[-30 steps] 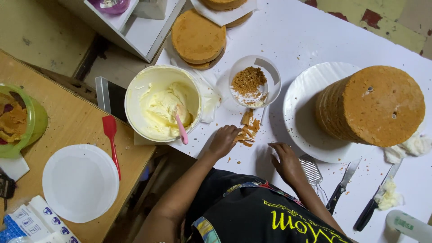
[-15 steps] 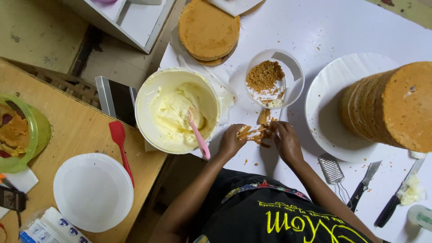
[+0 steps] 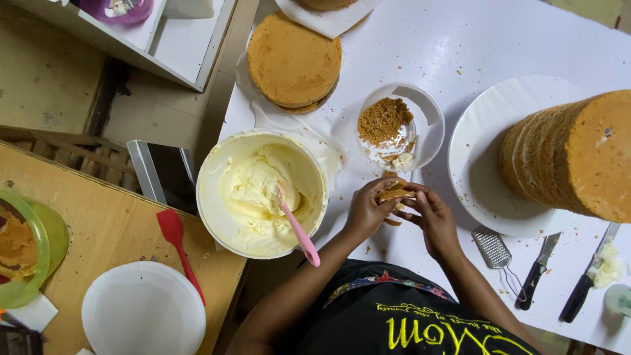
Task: Preparing cake filling by grating cake layers and mixing the resulting crumbs with frosting
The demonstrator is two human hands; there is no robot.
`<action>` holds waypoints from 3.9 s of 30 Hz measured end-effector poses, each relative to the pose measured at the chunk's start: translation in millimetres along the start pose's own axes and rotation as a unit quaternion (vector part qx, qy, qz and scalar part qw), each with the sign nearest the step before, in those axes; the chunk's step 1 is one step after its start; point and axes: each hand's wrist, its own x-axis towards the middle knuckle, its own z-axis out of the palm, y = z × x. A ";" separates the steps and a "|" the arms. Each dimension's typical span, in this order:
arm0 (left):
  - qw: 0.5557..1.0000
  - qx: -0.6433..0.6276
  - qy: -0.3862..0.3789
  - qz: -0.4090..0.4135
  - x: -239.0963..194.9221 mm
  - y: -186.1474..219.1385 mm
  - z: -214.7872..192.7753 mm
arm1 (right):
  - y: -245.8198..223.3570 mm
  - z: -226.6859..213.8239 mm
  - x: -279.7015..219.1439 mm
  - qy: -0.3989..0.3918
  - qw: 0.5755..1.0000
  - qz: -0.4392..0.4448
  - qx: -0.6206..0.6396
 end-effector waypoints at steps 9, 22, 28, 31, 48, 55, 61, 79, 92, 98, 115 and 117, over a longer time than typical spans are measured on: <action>0.986 0.071 -0.012 0.148 22.7 80.5 18.6 | -14.0 -22.3 38.0 -0.078 0.964 0.087 0.238; 0.928 0.221 0.119 0.275 39.6 50.2 2.7 | -88.9 26.6 121.6 -0.074 0.992 -0.054 -0.082; 0.927 0.279 0.041 0.249 0.1 -47.5 -19.5 | -100.9 37.1 150.7 -0.046 0.884 -0.085 -0.458; 0.941 0.306 -0.043 0.138 -14.5 -55.8 -22.2 | -79.3 36.3 166.1 -0.024 0.856 -0.089 -0.508; 0.824 0.484 -0.213 0.205 19.7 -104.4 -6.9 | -49.3 21.1 209.1 0.005 0.823 -0.079 -0.562; 0.807 0.503 -0.229 0.211 7.8 -103.7 -5.5 | -83.4 43.8 175.5 0.004 0.863 -0.082 -0.499; 0.817 0.479 -0.246 0.206 4.3 -87.3 -13.8 | -76.1 33.6 168.7 -0.005 0.846 -0.095 -0.525; 0.829 0.524 -0.169 0.100 -26.3 -28.6 -45.7 | -66.4 34.5 145.2 -0.023 0.857 -0.202 -0.473; 0.775 0.594 -0.183 0.112 -17.3 -43.4 -29.1 | -60.6 6.1 47.1 0.057 0.890 -0.225 -0.392; 0.807 0.546 -0.207 0.089 -21.4 -39.5 -31.1 | 49.3 -34.8 6.7 0.024 0.839 -0.125 -0.529; 0.925 0.365 -0.098 0.041 -6.9 -30.8 7.1 | 38.1 -23.8 16.4 0.024 0.965 -0.015 -0.260; 0.939 0.330 -0.027 0.098 -5.5 11.9 16.1 | 19.1 -22.4 24.5 0.033 0.973 -0.064 -0.219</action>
